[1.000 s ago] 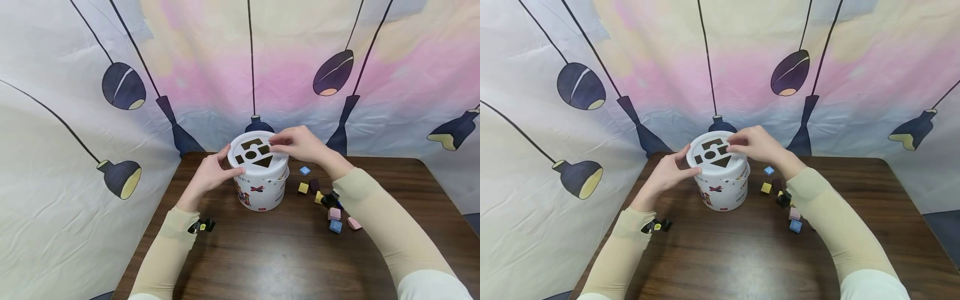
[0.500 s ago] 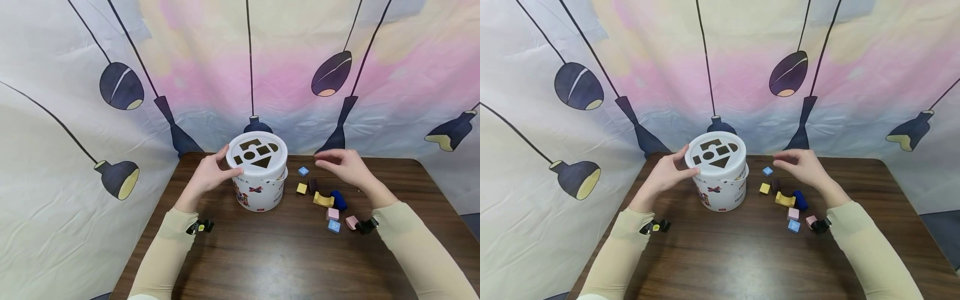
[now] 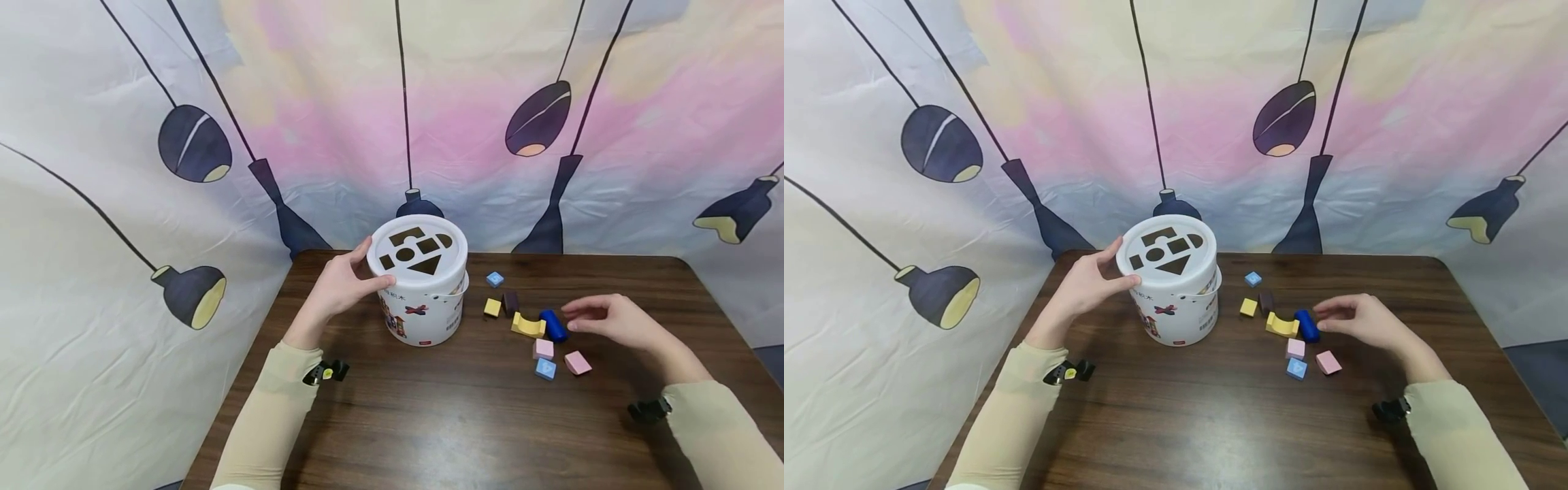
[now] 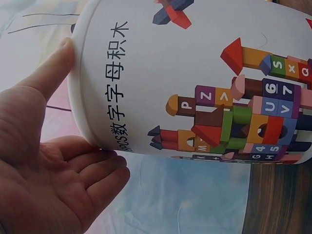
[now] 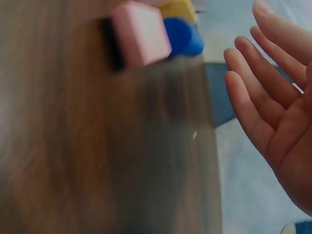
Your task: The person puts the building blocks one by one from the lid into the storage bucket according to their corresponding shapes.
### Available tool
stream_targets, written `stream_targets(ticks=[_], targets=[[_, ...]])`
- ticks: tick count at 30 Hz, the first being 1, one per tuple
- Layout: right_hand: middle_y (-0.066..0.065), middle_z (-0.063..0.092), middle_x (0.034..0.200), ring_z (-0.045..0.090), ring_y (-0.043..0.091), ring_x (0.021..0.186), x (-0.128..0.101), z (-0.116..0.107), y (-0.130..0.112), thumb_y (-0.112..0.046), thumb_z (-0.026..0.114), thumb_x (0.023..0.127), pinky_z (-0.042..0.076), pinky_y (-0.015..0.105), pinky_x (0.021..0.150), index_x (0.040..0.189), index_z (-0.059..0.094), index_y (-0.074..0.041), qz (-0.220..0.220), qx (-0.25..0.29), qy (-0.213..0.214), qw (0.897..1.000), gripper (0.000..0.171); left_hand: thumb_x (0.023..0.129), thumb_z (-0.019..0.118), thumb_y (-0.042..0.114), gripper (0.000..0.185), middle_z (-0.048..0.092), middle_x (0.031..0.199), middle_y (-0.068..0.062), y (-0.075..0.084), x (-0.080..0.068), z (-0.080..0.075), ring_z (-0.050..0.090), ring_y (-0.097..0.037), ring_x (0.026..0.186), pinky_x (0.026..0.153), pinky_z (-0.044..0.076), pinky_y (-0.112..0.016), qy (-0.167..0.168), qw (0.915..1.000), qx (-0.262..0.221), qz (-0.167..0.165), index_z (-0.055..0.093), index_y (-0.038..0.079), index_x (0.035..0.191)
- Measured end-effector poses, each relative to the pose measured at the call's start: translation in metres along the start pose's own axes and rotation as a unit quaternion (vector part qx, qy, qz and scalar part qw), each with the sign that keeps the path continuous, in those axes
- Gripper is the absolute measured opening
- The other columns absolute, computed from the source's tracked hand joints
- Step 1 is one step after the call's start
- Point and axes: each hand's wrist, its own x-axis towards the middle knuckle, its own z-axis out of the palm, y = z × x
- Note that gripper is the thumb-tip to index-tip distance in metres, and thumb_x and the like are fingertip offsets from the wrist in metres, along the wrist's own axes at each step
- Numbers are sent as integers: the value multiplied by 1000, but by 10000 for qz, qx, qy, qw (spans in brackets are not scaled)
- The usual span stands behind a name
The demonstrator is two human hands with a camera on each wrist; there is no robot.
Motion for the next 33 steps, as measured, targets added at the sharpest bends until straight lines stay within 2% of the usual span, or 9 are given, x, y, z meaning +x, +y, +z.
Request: stream_targets(ticks=[4,13,17,22,33], targets=[[14,77,117,73,6,93,-15,2,17,-21,83,97,59,23,79,127,75,4,204,84,-257,9994,40,86,87,57,105,35,171,2,-1,0,0,34,-20,156,121,39,-49,-16,10000,-4,-30,36,13,167],[13,77,119,71,5,97,-34,11,41,-17,80,99,59,23,82,133,69,8,291,482,-894,9944,44,86,88,55,105,35,171,2,2,0,-1,36,-21,156,121,39,-48,-28,10000,-69,-37,36,14,167],[11,76,118,69,7,95,-35,13,42,-19,81,97,58,25,81,135,68,7,497,502,-992,9926,48,87,88,54,104,35,171,1,1,1,0,37,-20,155,121,40,-47,-36,10000,-58,-57,36,14,167],[7,73,116,64,9,92,-36,14,40,-23,83,96,56,26,79,135,70,3,662,249,-1045,9920,48,87,88,54,103,36,170,-1,0,0,0,36,-21,156,121,39,-47,-44,9999,-80,-64,35,15,167],[7,72,119,60,4,95,-34,16,37,-23,87,92,56,25,79,132,73,1,440,56,-1111,9928,49,86,88,54,102,38,169,-1,0,1,0,39,-19,153,121,39,-43,49,9999,-121,-3,38,14,166]])
